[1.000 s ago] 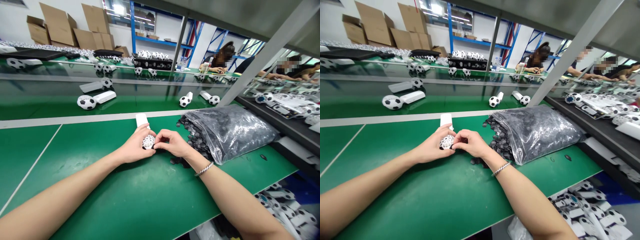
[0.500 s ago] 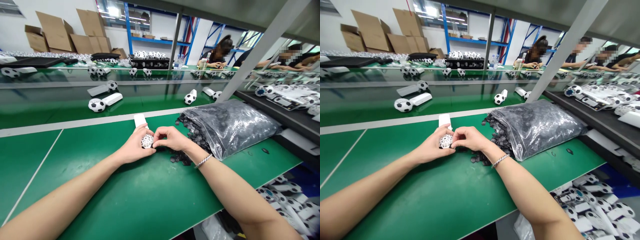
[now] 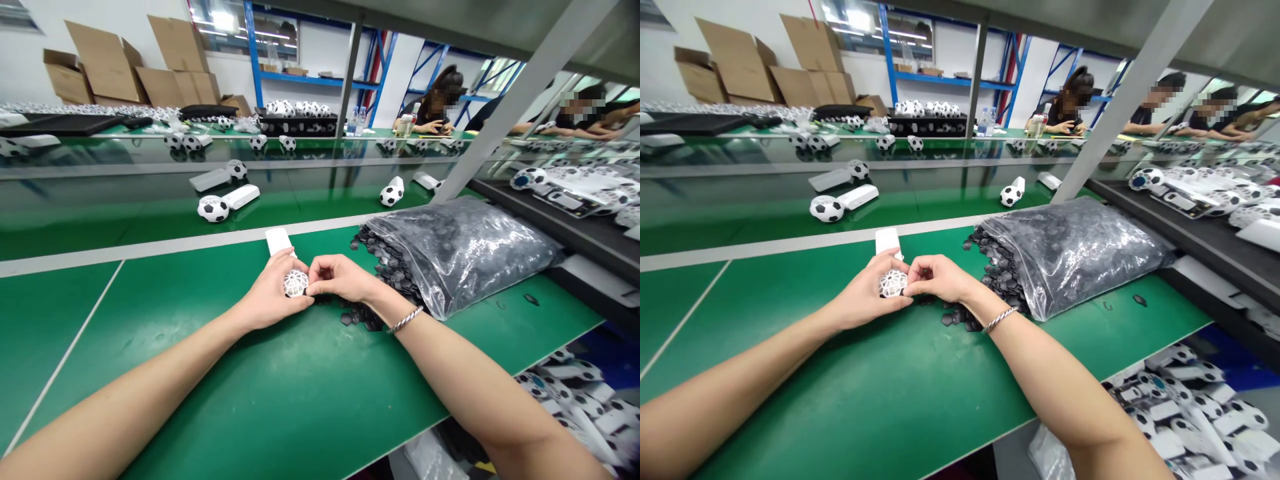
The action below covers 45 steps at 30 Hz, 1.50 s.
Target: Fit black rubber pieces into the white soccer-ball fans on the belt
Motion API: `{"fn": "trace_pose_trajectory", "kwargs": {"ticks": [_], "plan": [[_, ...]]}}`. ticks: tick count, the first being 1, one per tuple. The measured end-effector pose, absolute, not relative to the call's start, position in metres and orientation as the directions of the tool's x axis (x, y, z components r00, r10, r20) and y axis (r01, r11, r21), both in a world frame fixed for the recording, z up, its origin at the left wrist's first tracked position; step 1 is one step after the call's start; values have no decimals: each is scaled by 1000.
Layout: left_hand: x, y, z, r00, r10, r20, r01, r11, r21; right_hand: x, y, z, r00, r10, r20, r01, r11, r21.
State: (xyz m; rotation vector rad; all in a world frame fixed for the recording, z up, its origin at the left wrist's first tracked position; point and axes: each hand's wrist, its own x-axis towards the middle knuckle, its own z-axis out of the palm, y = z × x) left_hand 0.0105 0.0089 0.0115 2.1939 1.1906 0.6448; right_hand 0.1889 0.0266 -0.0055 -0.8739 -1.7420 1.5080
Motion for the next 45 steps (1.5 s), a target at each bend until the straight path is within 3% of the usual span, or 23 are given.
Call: {"fn": "trace_pose_trajectory", "kwargs": {"ticks": [4, 8, 15, 23, 27, 29, 31, 38, 45], "plan": [[11, 9, 9, 479, 860, 178, 583, -463, 667, 189, 26, -7, -533, 843, 70, 50, 114, -992], [11, 9, 7, 496, 840, 219, 554, -501, 665, 189, 24, -4, -492, 870, 37, 153, 129, -980], [8, 9, 11, 533, 816, 223, 511, -521, 683, 184, 19, -6, -399, 915, -54, 203, 31, -979], [9, 6, 10, 531, 813, 239, 503, -529, 684, 183, 12, -4, -414, 908, 72, 270, 198, -942], [-3, 17, 7, 494, 834, 247, 570, -525, 632, 213, 18, 16, -242, 954, 178, 565, 288, -774], [-10, 26, 7, 369, 908, 196, 653, -404, 641, 235, 22, 25, -77, 973, 217, 783, 193, -591], [-17, 34, 9, 292, 951, 101, 671, -279, 687, 253, 24, 29, 12, 978, 208, 889, 85, -451], [-29, 35, 27, 532, 840, -106, 552, -250, 796, 255, 27, 19, -126, 990, 59, 917, 140, -374], [-13, 24, 22, 455, 891, 3, 620, -319, 717, 225, 16, 21, -203, 979, 11, 965, 202, -164]]}}
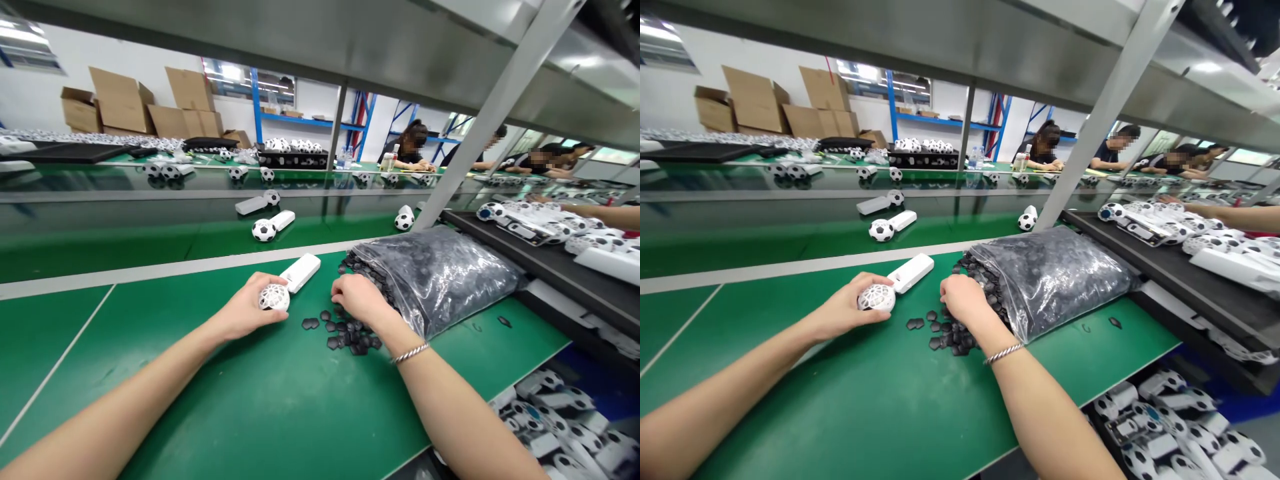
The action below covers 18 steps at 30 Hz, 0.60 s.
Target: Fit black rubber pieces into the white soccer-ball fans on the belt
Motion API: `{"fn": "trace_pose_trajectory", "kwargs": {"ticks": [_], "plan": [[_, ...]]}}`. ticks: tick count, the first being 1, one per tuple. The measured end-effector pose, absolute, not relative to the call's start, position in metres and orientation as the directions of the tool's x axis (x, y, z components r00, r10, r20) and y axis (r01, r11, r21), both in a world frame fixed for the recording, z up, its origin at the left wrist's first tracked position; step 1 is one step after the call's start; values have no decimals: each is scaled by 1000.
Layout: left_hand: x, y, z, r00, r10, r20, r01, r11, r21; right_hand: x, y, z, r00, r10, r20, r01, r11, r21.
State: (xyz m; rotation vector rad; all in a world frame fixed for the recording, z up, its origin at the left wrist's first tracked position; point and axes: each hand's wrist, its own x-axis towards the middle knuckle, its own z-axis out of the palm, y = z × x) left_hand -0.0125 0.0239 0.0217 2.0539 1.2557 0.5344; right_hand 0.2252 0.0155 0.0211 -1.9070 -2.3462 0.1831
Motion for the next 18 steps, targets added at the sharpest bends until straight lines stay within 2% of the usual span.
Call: {"fn": "trace_pose_trajectory", "kwargs": {"ticks": [6, 12, 14, 16, 18], "plan": [[-19, 27, 20, 545, 838, -39, 495, -283, 821, 198, -5, 27, -194, 981, 1, 981, 193, 34], [-22, 28, 19, 550, 835, -25, 508, -311, 803, 204, -4, 28, -191, 981, 27, 979, 189, 74], [-21, 28, 18, 548, 836, -34, 503, -297, 812, 207, -3, 30, -235, 969, 72, 972, 237, -10], [-20, 28, 17, 549, 835, -28, 502, -302, 811, 205, -3, 31, -334, 926, 175, 907, 367, -208], [-19, 28, 17, 558, 830, 10, 500, -346, 794, 199, -5, 30, -410, 855, 316, 748, 514, -419]]}}
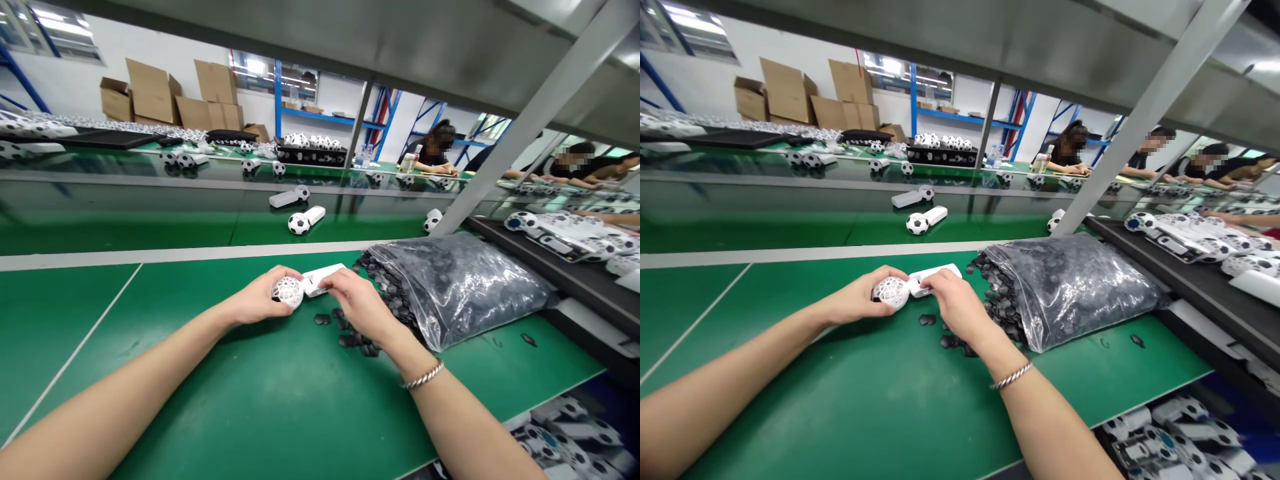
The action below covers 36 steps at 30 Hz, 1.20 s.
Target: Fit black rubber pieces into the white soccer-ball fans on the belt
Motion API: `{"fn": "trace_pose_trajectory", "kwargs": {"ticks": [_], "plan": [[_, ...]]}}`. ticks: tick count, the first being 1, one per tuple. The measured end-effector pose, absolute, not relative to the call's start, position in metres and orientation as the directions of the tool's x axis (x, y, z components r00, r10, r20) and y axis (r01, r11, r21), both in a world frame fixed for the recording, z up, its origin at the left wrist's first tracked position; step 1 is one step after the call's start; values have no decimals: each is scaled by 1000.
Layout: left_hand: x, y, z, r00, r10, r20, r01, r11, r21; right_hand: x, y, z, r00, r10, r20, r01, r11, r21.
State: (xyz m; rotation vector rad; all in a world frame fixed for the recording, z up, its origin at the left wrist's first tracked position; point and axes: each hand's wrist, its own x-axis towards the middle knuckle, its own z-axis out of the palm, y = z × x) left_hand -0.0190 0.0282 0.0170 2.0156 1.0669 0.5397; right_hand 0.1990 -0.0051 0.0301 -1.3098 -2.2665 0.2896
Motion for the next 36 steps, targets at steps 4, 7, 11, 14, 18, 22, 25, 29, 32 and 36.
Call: {"fn": "trace_pose_trajectory", "kwargs": {"ticks": [4, 7, 11, 14, 18, 22, 25, 29, 32, 36], "plan": [[-17, 27, 17, 591, 804, 66, 494, -425, 758, 185, -7, 21, -410, 801, 436, 503, 598, -625], [-17, 27, 17, 589, 806, 55, 501, -418, 758, 182, -4, 11, -425, 837, 344, 494, 533, -687], [-17, 27, 18, 579, 814, 42, 508, -400, 763, 182, -2, 1, -447, 864, 231, 558, 471, -683], [-18, 27, 19, 579, 814, 39, 509, -398, 763, 183, -4, 1, -462, 855, 236, 612, 500, -613], [-19, 27, 17, 584, 810, 39, 493, -393, 776, 186, -10, 7, -466, 875, 133, 761, 473, -445], [-18, 27, 14, 572, 819, 45, 500, -392, 772, 191, -15, 15, -411, 911, 21, 894, 408, -186], [-16, 27, 13, 546, 836, 49, 524, -387, 759, 195, -14, 23, -386, 922, 7, 912, 383, -145], [-16, 27, 12, 528, 847, 54, 536, -382, 752, 198, -12, 29, -377, 911, 168, 866, 411, -285], [-16, 27, 11, 530, 845, 72, 525, -394, 755, 194, -13, 25, -471, 863, 184, 767, 504, -397], [-15, 26, 11, 530, 844, 82, 519, -399, 756, 183, -15, 11, -480, 871, 101, 765, 473, -438]]}}
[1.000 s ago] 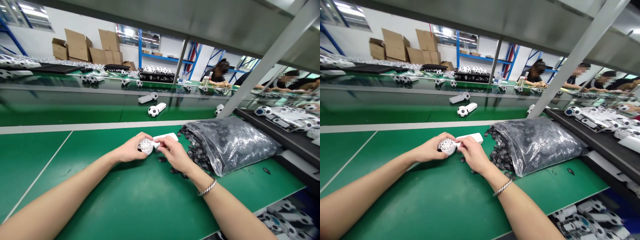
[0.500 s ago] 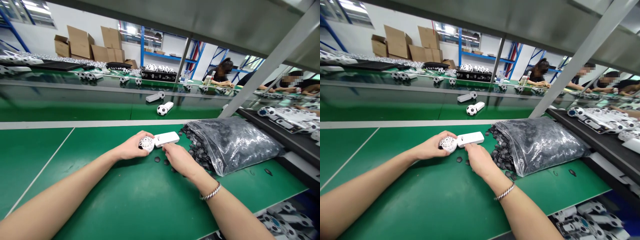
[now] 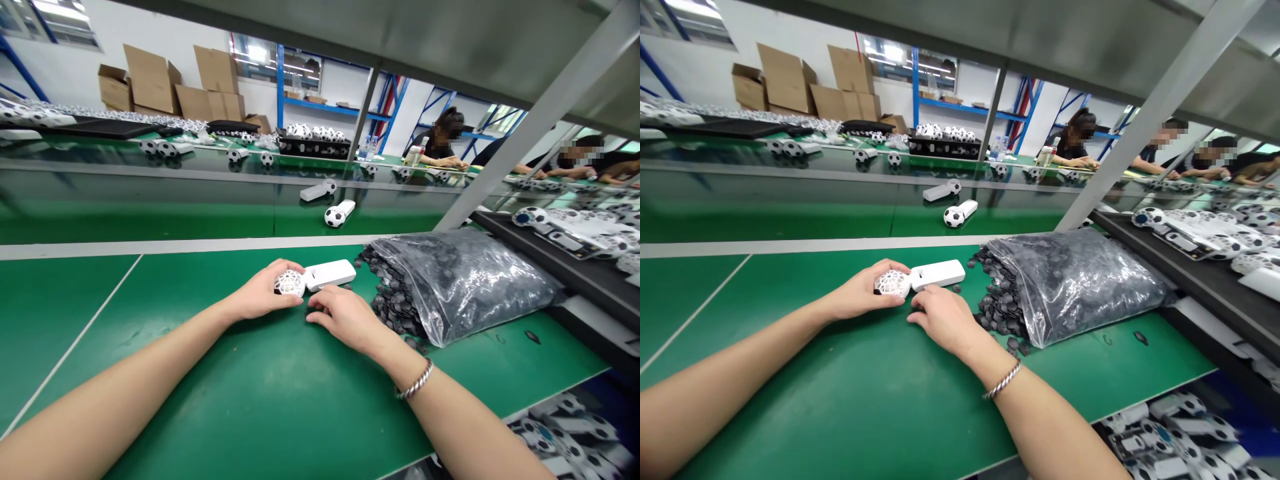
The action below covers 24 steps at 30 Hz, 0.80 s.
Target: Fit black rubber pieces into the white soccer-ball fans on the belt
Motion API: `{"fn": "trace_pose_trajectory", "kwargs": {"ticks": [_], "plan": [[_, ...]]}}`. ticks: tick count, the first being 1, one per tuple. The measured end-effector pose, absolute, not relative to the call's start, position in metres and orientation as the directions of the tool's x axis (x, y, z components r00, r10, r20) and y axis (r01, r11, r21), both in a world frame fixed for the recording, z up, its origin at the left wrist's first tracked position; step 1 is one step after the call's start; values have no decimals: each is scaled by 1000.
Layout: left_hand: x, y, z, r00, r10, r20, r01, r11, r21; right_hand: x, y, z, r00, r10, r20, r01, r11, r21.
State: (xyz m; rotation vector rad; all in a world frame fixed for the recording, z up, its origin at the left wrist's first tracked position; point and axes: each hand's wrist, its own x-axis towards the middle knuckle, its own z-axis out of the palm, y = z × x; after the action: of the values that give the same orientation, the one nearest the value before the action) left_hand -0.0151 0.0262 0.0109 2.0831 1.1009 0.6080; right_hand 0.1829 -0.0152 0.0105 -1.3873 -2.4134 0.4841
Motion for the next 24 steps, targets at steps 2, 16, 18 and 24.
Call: {"fn": "trace_pose_trajectory", "kwargs": {"ticks": [2, 16, 18, 24], "plan": [[-15, 26, 12, 527, 846, 76, 522, -393, 757, 180, -15, 4, -456, 887, 72, 776, 436, -455], [-26, 34, 13, 645, 763, 42, 469, -439, 766, 178, -13, 9, -590, 731, 342, 510, 666, -544], [-26, 33, 14, 646, 762, 41, 479, -447, 756, 178, -13, 8, -558, 749, 358, 512, 650, -562], [-17, 22, 13, 652, 748, 123, 479, -531, 699, 179, -10, 9, -486, 786, 381, 490, 607, -626]]}}
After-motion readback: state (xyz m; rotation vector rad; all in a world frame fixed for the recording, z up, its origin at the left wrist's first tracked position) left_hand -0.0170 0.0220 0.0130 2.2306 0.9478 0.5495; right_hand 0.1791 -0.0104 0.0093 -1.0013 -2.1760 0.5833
